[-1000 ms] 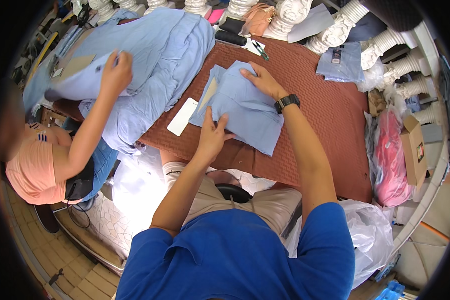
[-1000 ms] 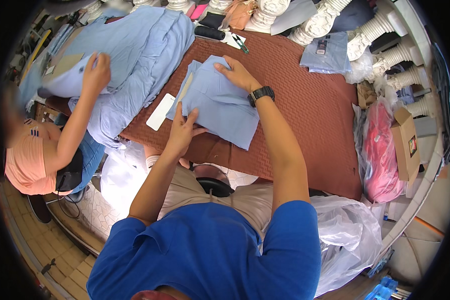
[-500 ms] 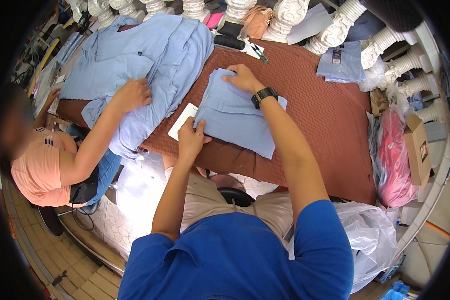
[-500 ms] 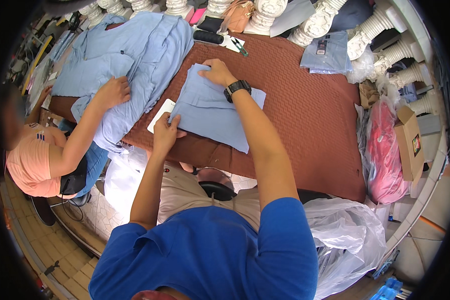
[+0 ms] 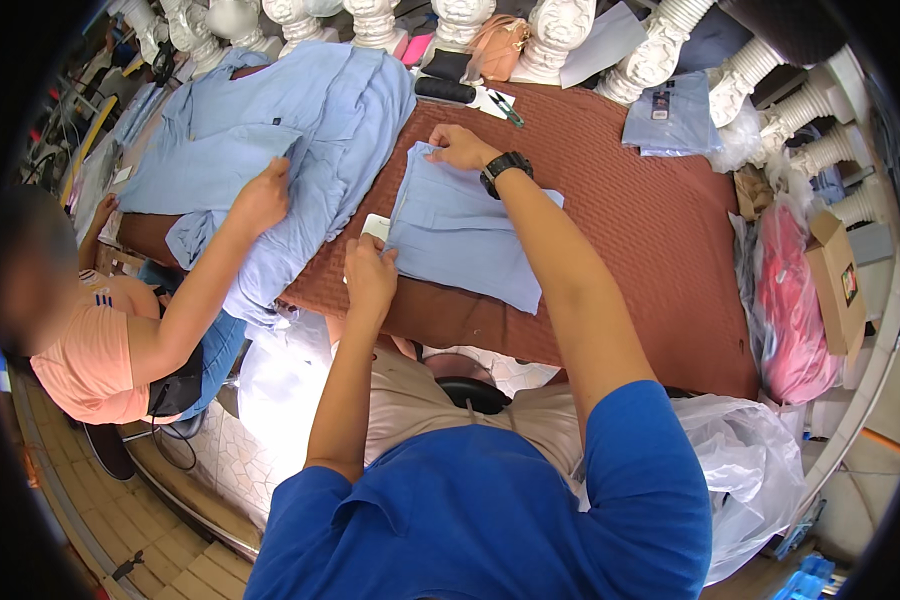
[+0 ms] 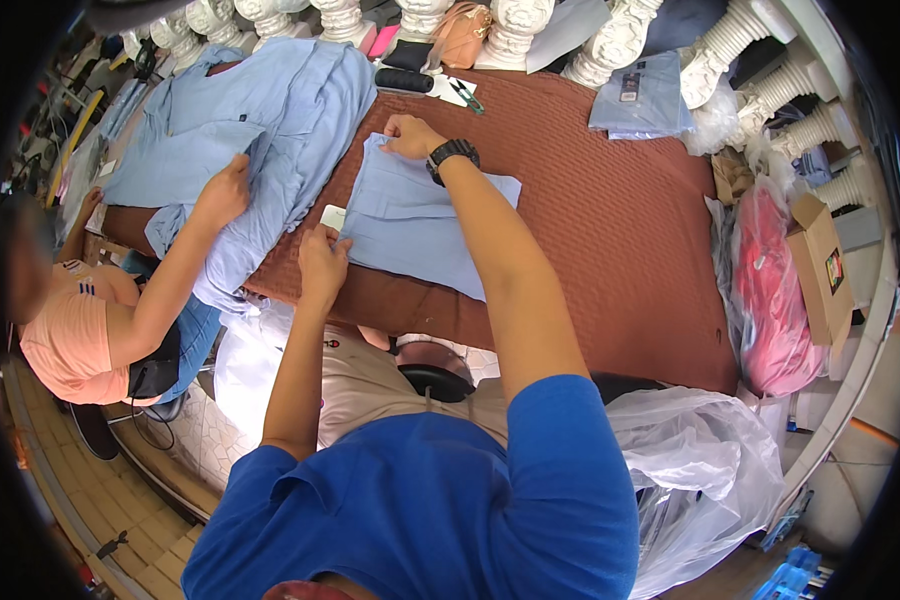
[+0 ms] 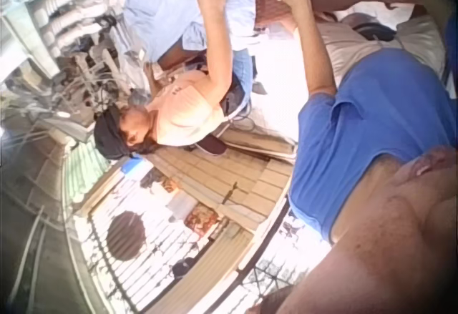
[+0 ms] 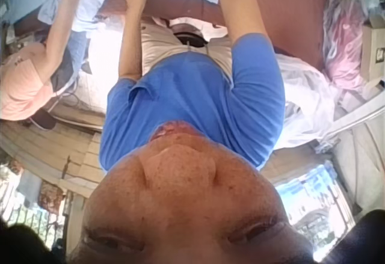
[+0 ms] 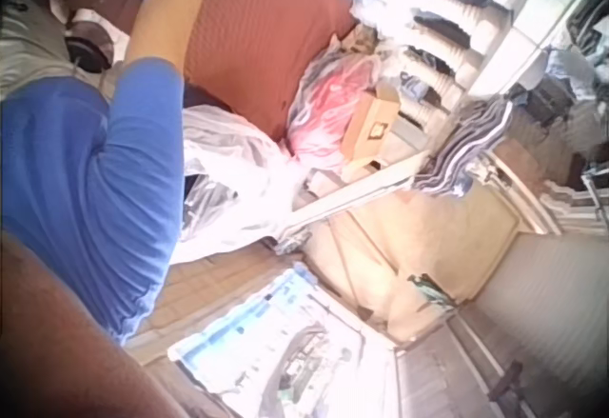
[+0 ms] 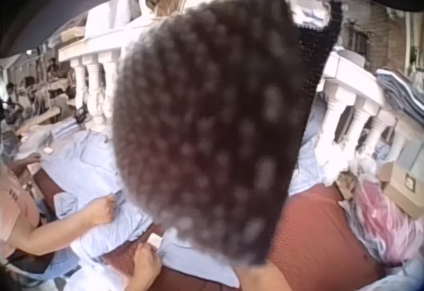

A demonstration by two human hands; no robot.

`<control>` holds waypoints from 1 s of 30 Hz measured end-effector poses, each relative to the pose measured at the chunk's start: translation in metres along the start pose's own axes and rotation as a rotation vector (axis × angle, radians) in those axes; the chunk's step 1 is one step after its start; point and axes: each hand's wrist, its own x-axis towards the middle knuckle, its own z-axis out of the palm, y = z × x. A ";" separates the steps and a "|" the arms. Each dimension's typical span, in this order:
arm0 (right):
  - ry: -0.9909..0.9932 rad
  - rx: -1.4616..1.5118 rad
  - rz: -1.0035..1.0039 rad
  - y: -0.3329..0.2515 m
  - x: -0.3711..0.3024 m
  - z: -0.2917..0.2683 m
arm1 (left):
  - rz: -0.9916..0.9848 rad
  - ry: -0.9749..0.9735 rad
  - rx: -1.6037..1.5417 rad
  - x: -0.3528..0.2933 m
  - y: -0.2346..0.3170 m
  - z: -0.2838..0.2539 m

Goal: The person folds a blue long-sleeved shirt by laying it flat, placing a cardboard insert inside, folding the sleeves and sides over the insert, and then sliding the folded shirt into a plastic bag.

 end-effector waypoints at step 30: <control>0.909 0.216 0.059 -0.051 -0.328 -0.169 | 0.665 -0.355 -0.529 0.093 0.208 -0.025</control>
